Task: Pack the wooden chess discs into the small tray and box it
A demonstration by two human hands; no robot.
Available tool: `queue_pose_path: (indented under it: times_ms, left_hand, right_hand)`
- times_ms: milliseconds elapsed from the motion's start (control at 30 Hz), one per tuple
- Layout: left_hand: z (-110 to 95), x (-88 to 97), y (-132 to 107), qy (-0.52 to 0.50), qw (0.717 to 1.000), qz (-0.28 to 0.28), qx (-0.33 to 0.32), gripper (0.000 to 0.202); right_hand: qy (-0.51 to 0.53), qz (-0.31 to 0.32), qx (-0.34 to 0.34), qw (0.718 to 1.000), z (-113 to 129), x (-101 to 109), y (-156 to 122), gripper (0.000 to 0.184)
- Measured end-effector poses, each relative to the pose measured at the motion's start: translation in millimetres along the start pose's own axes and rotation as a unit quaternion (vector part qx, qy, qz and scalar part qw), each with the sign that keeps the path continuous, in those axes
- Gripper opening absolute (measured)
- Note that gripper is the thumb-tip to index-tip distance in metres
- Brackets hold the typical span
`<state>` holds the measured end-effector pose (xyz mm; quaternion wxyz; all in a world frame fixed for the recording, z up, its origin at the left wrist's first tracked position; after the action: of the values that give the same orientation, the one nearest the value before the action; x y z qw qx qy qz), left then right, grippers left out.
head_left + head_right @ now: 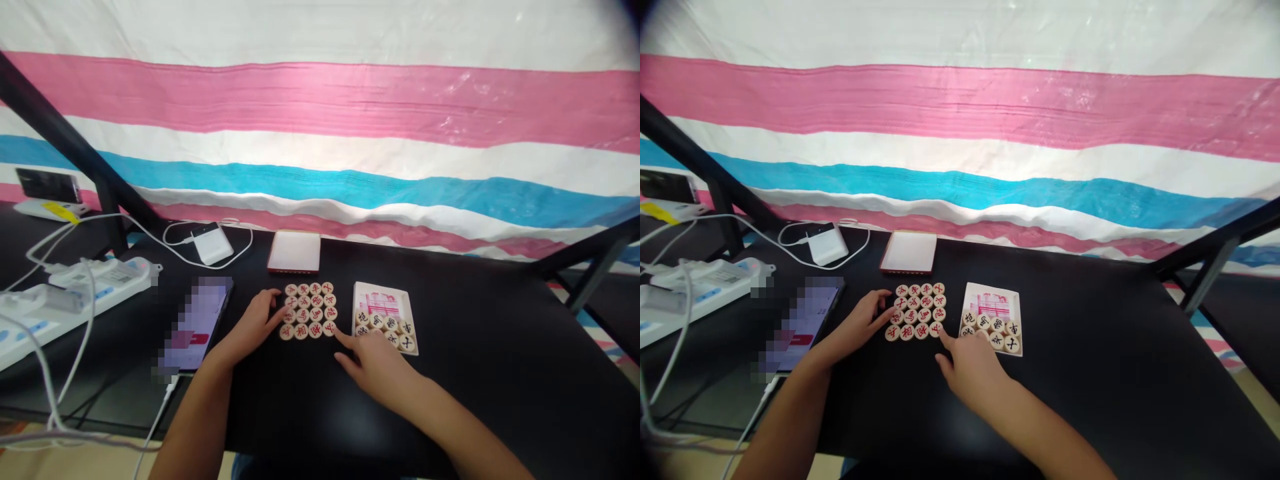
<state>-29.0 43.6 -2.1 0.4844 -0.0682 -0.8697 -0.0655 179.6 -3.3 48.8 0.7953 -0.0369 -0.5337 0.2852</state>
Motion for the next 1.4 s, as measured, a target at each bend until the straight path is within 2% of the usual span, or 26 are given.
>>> queue_pose_path:
  times_ms: [167, 300, 500, 633, 733, 833, 933, 1033, 1200, 1400]
  left_hand:
    - [-6.8, 8.2, -0.9, -0.011, 1.000, -0.026, -0.006, 0.045]
    - [-24.2, 13.1, -2.7, 0.003, 0.995, -0.066, -0.070, 0.039]
    - [-38.3, -1.1, -5.7, -0.009, 0.991, -0.018, -0.132, 0.040]
    - [-28.4, 3.0, -6.4, -0.022, 0.993, -0.012, -0.114, 0.045]
    - [-21.8, 6.5, -8.0, -0.014, 0.994, 0.028, -0.109, 0.057]
    - [-22.6, 5.2, -10.7, -0.001, 0.989, 0.079, -0.127, 0.065]
    - [-22.9, 3.1, -10.2, 0.010, 0.988, 0.089, -0.128, 0.059]
    - [-16.2, 4.0, -5.8, 0.014, 0.994, 0.060, -0.095, 0.051]
    - [2.3, 12.0, 1.0, 0.014, 0.999, -0.015, -0.028, 0.051]
    - [8.0, 8.7, 3.9, 0.034, 0.998, -0.023, -0.039, 0.050]
  right_hand:
    - [0.051, 0.001, -0.006, 0.999, -2.2, -0.3, -1.4, 0.043]
    - [0.109, -0.040, 0.016, 0.993, -1.7, 5.1, 1.6, 0.036]
    - [0.155, -0.115, 0.051, 0.980, 3.2, 10.3, 4.4, 0.027]
    - [0.173, -0.162, 0.068, 0.969, -0.8, 11.0, 7.0, 0.023]
    - [0.170, -0.197, 0.066, 0.963, -7.5, 14.7, 9.2, 0.021]
    - [0.185, -0.217, 0.046, 0.957, -15.1, 23.3, 9.1, 0.025]
    - [0.236, -0.233, 0.003, 0.943, -25.9, 36.6, 4.6, 0.042]
    - [0.271, -0.260, -0.048, 0.925, -40.4, 51.3, -2.0, 0.048]
    - [0.249, -0.300, -0.119, 0.913, -70.0, 69.6, -5.2, 0.047]
    - [0.240, -0.303, -0.180, 0.905, -95.9, 82.1, -6.9, 0.050]
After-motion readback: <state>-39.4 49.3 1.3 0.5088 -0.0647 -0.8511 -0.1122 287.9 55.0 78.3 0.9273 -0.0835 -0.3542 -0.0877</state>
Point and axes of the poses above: each hand's wrist, its own y-axis towards the middle knuckle, its own x-axis out of the back of the hand, z = x × y, the point moved 6 cm from there along y, towards the middle knuckle, and after that the axes turned 8 degrees about y, right-handed, at the moved point
